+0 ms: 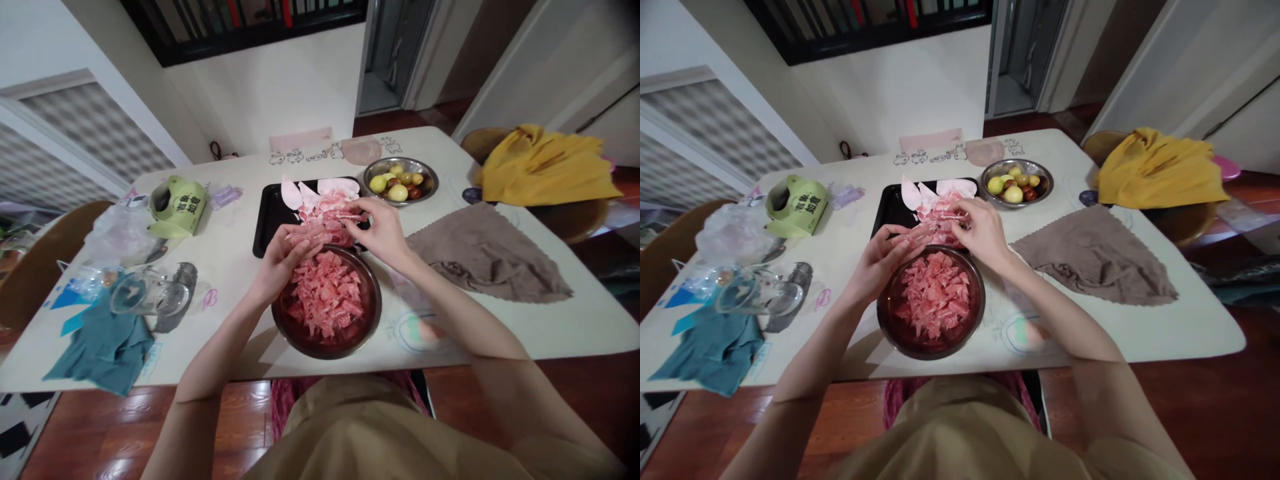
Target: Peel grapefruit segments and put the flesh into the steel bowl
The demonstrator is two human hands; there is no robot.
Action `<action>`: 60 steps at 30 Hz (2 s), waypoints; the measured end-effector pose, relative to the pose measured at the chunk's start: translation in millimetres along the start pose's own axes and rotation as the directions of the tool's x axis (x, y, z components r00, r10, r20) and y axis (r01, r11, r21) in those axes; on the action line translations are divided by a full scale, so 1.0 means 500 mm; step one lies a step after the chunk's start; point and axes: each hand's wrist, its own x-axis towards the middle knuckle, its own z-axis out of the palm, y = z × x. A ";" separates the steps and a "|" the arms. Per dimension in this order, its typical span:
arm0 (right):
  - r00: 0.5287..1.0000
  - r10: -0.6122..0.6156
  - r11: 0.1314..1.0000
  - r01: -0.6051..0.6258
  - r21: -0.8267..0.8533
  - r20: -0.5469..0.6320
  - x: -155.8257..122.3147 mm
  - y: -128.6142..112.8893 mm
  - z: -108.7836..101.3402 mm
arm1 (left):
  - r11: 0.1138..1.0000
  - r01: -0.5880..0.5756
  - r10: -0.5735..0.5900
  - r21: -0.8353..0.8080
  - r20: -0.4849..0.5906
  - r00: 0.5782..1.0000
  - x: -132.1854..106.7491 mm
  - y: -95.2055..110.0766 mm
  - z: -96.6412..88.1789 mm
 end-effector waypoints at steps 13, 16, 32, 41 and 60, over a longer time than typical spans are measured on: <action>0.918 -0.032 0.999 0.021 0.031 0.396 -0.084 -0.058 0.022 | 0.849 -0.394 0.427 0.352 -0.018 0.904 0.020 0.004 -0.002; 0.888 -0.058 0.995 0.090 -0.047 0.457 -0.098 -0.059 0.033 | 0.866 -0.380 0.413 0.325 -0.037 0.910 0.018 -0.008 0.004; 0.940 -0.296 0.955 0.284 -0.090 -0.168 0.046 -0.158 -0.030 | 0.757 -0.516 0.601 0.401 -0.119 0.790 0.068 0.025 0.016; 0.899 -0.411 0.898 0.371 -0.236 -0.152 0.040 -0.164 -0.005 | 0.575 -0.585 0.730 0.571 -0.035 0.683 0.063 0.027 0.004; 0.851 -0.497 0.843 0.425 -0.331 -0.172 0.049 -0.133 0.025 | 0.599 -0.555 0.690 0.578 -0.021 0.723 0.059 0.039 -0.004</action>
